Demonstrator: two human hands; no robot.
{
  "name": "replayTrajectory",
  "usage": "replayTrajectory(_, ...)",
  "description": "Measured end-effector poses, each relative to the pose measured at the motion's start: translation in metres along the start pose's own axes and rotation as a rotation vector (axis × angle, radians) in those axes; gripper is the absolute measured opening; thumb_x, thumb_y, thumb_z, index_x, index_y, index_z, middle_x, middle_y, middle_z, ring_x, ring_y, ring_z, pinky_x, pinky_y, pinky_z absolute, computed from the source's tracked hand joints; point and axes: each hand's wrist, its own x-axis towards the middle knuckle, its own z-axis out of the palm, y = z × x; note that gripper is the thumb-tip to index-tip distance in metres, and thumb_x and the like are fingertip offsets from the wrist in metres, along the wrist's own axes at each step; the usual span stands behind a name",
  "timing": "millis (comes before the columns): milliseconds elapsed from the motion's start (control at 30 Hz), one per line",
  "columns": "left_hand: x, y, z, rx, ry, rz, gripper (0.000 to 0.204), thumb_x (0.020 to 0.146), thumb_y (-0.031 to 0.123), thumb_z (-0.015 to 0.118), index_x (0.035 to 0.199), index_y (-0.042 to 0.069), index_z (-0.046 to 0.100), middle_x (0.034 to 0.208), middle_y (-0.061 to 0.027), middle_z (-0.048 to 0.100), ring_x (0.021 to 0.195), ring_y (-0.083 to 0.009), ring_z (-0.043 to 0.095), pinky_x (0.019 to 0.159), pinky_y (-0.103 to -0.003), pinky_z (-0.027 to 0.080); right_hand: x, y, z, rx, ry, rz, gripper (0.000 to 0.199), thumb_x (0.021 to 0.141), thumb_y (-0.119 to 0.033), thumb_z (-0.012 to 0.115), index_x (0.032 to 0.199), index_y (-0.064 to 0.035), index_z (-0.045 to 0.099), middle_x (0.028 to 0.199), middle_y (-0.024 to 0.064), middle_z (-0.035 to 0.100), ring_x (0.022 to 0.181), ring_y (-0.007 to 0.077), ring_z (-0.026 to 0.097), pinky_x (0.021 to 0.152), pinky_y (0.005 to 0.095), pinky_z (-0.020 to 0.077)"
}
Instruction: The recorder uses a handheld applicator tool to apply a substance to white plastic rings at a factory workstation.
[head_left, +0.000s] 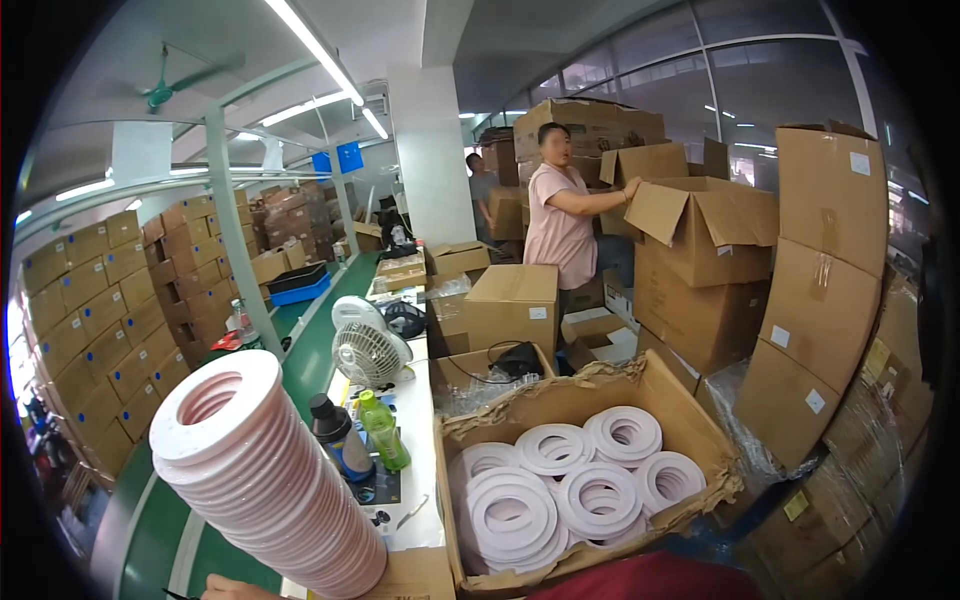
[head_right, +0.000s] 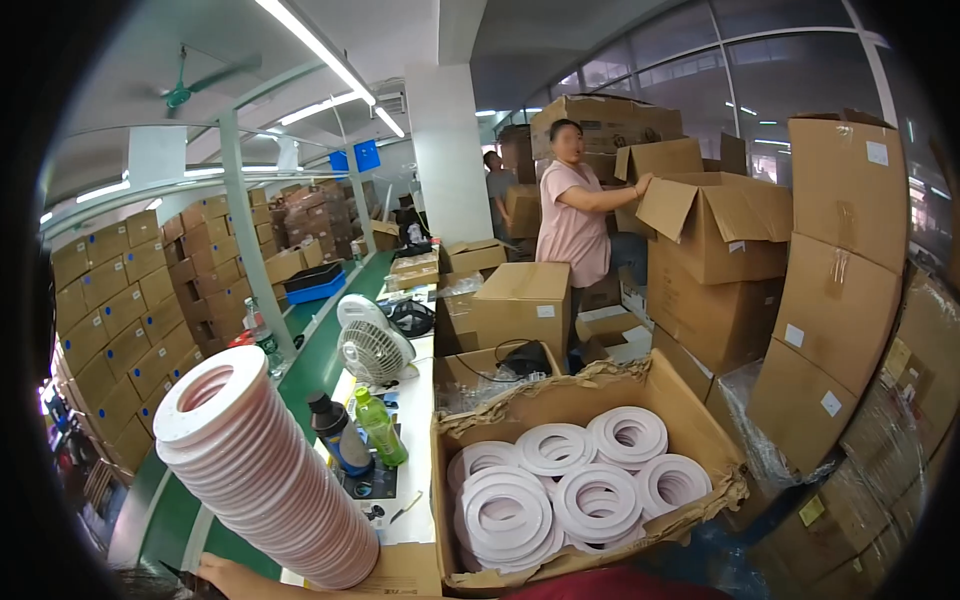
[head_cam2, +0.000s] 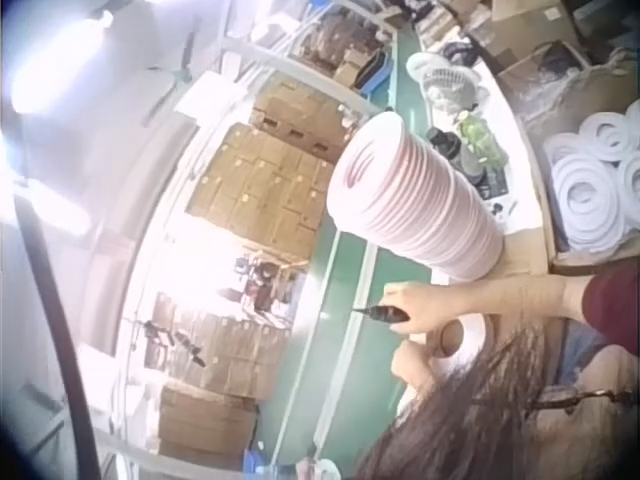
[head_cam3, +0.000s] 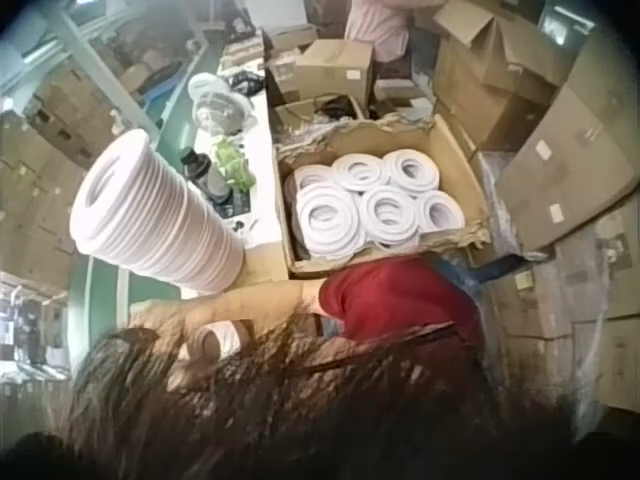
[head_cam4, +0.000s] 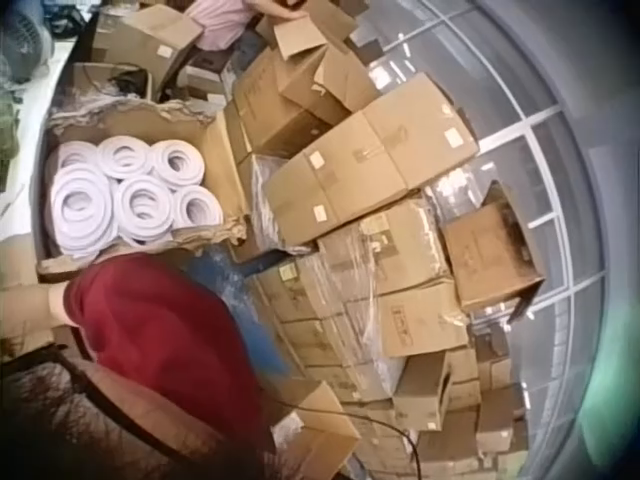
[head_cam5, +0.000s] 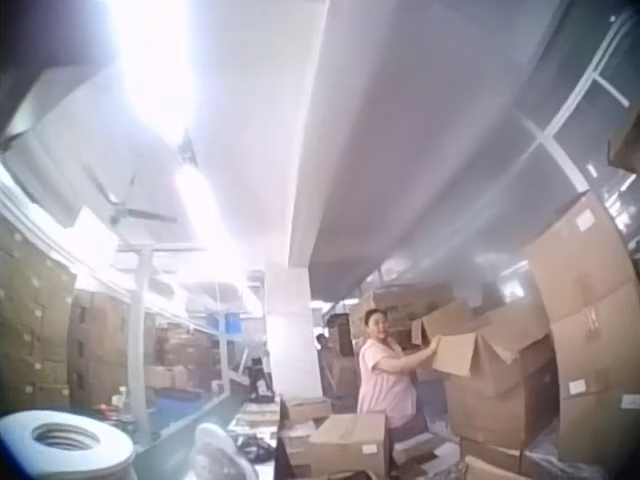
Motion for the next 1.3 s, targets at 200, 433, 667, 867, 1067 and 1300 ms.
replayTrajectory(200,-0.024,-0.034,-0.014,0.011,0.032,-0.095,0.060,0.069,0.054,0.083,0.103,0.005,0.074,0.103,-0.0215,0.074,0.099,-0.0386,0.071,0.086,-0.048,0.056,-0.002,0.042,0.053,0.016,0.225,-0.237,0.031,0.076,-0.032,0.081,0.083,-0.0045,0.068,0.079,0.0150,0.062,0.073,0.0344,0.062,0.062,0.0419,0.0494)
replayTrajectory(433,-0.045,-0.056,-0.003,0.003,0.006,-0.175,0.059,0.071,0.053,0.082,0.105,0.005,0.074,0.104,-0.0221,0.074,0.099,-0.0393,0.071,0.087,-0.048,0.056,-0.031,0.047,0.047,0.069,0.281,-0.316,0.032,0.077,-0.022,0.084,0.094,-0.0011,0.068,0.087,0.0162,0.061,0.078,0.0344,0.064,0.068,0.0420,0.0516)
replayTrajectory(667,-0.049,-0.060,0.007,-0.002,-0.048,-0.198,0.058,0.073,0.052,0.081,0.106,0.004,0.074,0.104,-0.0226,0.074,0.100,-0.0401,0.070,0.088,-0.048,0.055,-0.036,0.048,0.046,0.174,0.184,-0.260,0.030,0.081,-0.019,0.083,0.098,0.0000,0.066,0.090,0.0157,0.061,0.079,0.0327,0.063,0.071,0.0414,0.0518)
replayTrajectory(867,-0.056,-0.064,0.015,-0.004,-0.081,-0.237,0.057,0.075,0.051,0.080,0.107,0.004,0.074,0.105,-0.0230,0.073,0.101,-0.0408,0.070,0.088,-0.049,0.055,-0.039,0.062,0.049,0.178,0.168,-0.203,0.033,0.082,-0.026,0.084,0.092,0.0002,0.066,0.083,0.0142,0.061,0.073,0.0302,0.061,0.067,0.0400,0.0497)
replayTrajectory(1067,-0.067,-0.062,0.015,0.004,-0.116,-0.255,0.056,0.076,0.050,0.079,0.108,0.004,0.074,0.105,-0.0235,0.073,0.102,-0.0415,0.070,0.089,-0.049,0.054,-0.038,0.086,0.065,0.186,-0.075,-0.232,0.036,0.078,-0.031,0.085,0.089,-0.0016,0.067,0.078,0.0153,0.063,0.072,0.0314,0.063,0.065,0.0392,0.0490)
replayTrajectory(1300,-0.094,-0.081,-0.008,0.027,-0.083,-0.349,0.055,0.078,0.049,0.077,0.109,0.004,0.074,0.106,-0.0240,0.073,0.102,-0.0423,0.069,0.089,-0.049,0.054,-0.039,0.077,0.065,-0.108,-0.239,-0.100,0.038,0.065,-0.034,0.089,0.082,-0.0034,0.074,0.074,0.0166,0.070,0.069,0.0306,0.069,0.063,0.0397,0.0535)
